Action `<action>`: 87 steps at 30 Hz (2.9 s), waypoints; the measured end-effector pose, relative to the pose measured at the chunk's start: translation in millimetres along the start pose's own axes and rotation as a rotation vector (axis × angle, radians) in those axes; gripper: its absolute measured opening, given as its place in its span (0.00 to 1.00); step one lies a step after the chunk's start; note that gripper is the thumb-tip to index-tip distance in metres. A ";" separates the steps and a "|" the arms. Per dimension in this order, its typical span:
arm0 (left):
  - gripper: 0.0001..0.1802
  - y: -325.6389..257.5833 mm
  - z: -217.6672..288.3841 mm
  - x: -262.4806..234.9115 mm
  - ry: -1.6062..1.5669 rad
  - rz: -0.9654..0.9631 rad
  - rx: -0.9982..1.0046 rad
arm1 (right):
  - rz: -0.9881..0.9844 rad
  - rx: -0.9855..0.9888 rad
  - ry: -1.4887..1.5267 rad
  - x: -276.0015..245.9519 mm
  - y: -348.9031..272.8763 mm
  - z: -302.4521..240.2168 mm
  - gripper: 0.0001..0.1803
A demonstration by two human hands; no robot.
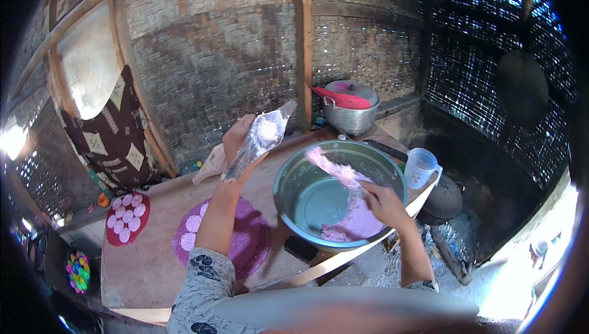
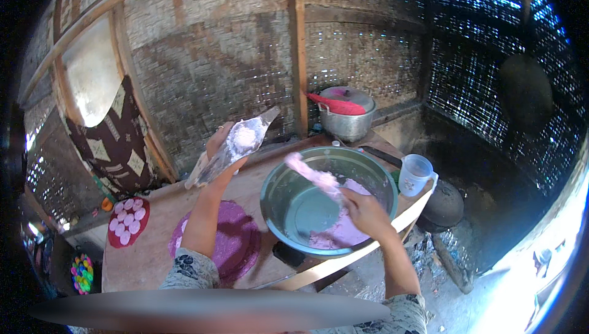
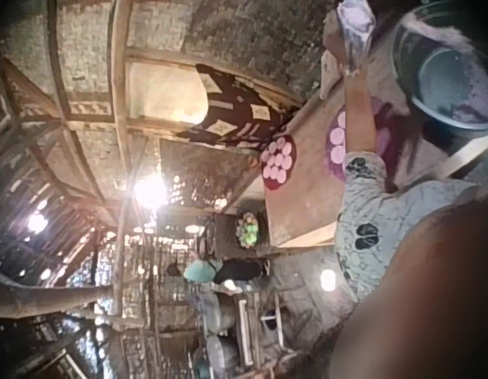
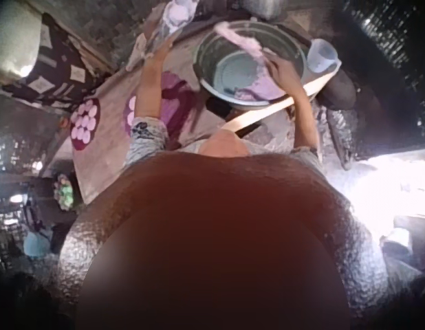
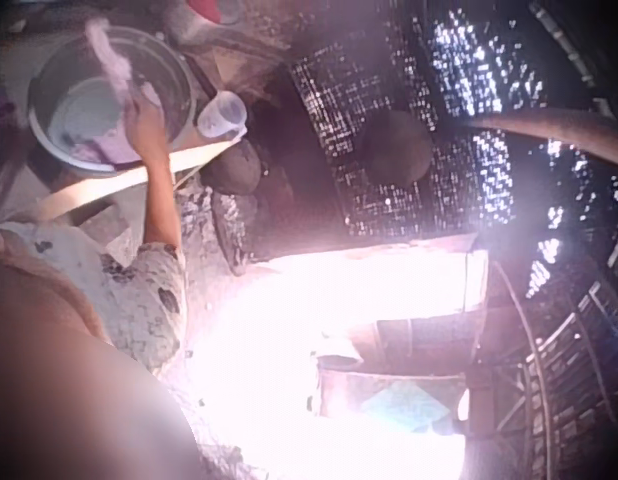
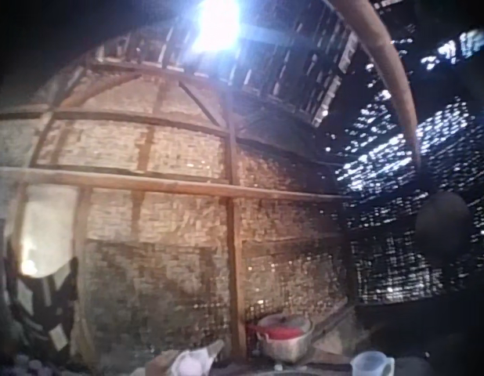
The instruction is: The person scoops pink paste from a metal bowl, places it into a small cylindrical mold, and presses it with a wooden tool to form round discs. The finished discs are arranged on a pink mat on the table.
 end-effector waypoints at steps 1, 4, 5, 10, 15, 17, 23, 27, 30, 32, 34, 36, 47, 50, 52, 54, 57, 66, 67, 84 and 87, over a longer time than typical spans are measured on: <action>0.18 -3.2 -2.5 -15.8 0.006 0.012 0.007 | -0.014 0.103 -0.345 -5.0 -3.1 5.8 0.18; 0.19 -22.7 -39.3 -51.9 0.316 0.139 0.359 | -0.315 0.300 -0.826 24.2 2.6 54.5 0.14; 0.19 -28.6 -50.6 -64.6 0.027 0.080 0.116 | -0.315 0.278 -0.908 31.7 -1.1 63.7 0.14; 0.07 -60.7 -64.8 -119.3 -1.643 0.338 -0.557 | -0.296 -0.174 0.052 97.7 10.0 -83.6 0.24; 0.06 -138.7 -71.9 -102.1 -2.205 0.434 -0.941 | -1.259 0.446 1.822 271.8 -36.2 -184.8 0.52; 0.09 -183.5 -97.2 -121.5 -1.719 0.476 -1.081 | -1.629 0.600 2.243 281.1 -56.0 -221.4 0.51; 0.19 -275.5 -128.8 -214.7 0.094 -0.092 -0.511 | -0.907 0.540 1.596 264.3 -29.9 -232.0 0.44; 0.21 -258.1 -81.2 -252.4 -0.223 -0.329 -0.590 | -0.638 0.090 0.967 275.8 -9.1 -241.7 0.38; 0.23 -251.4 -76.9 -262.9 -0.154 -0.398 -0.489 | -0.426 -0.286 0.502 277.1 0.6 -275.7 0.44; 0.21 -249.9 -82.2 -278.8 -0.108 -0.526 -0.510 | -0.444 -0.428 0.318 263.4 -5.1 -310.5 0.49; 0.24 -261.0 -88.1 -280.1 -0.240 -0.697 -0.608 | -0.482 -0.549 0.236 262.4 -4.1 -331.2 0.52; 0.26 -295.0 -99.3 -279.0 -0.568 -0.668 -0.616 | -0.539 -0.634 0.207 261.7 -2.5 -350.4 0.52; 0.24 -325.9 -122.3 -206.8 -0.745 -0.838 -0.714 | -0.841 -0.265 0.153 315.5 15.1 -336.7 0.47; 0.27 -328.8 -137.3 -207.3 -0.898 -0.818 -0.745 | -1.244 -0.018 0.628 330.1 27.5 -283.6 0.43; 0.30 -314.8 -143.6 -209.4 -1.065 -0.808 -0.780 | -1.788 0.401 1.041 334.5 -3.7 -193.1 0.42; 0.53 -264.2 -147.4 -237.4 -1.014 -0.774 -0.611 | -1.965 0.466 1.370 344.7 -30.0 -177.9 0.47; 0.64 -202.2 -167.9 -258.5 -1.359 -0.308 -0.571 | -1.954 0.415 1.525 352.2 -24.5 -196.8 0.55; 0.44 -121.8 -236.0 -162.7 -2.057 0.072 -0.501 | -1.682 0.377 1.329 352.8 25.9 -207.3 0.80; 0.40 -135.9 -250.6 -140.5 -2.136 0.103 -0.652 | -1.629 0.402 1.290 352.8 29.9 -203.5 0.83; 0.31 -337.1 -329.9 -21.8 -2.356 0.669 -1.047 | -1.173 0.990 0.716 392.6 60.7 -173.1 0.38; 0.31 -338.9 -322.4 -29.2 -2.295 0.671 -1.127 | -1.193 1.010 0.773 391.0 48.4 -164.6 0.36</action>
Point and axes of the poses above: each hand's wrist, its own y-axis towards the middle knuckle, its own x-axis out of the palm, z = x × y, the point moved 5 cm from there along y, towards the middle knuckle, and after that the axes turned 6 degrees about x, right-handed, at the moved point
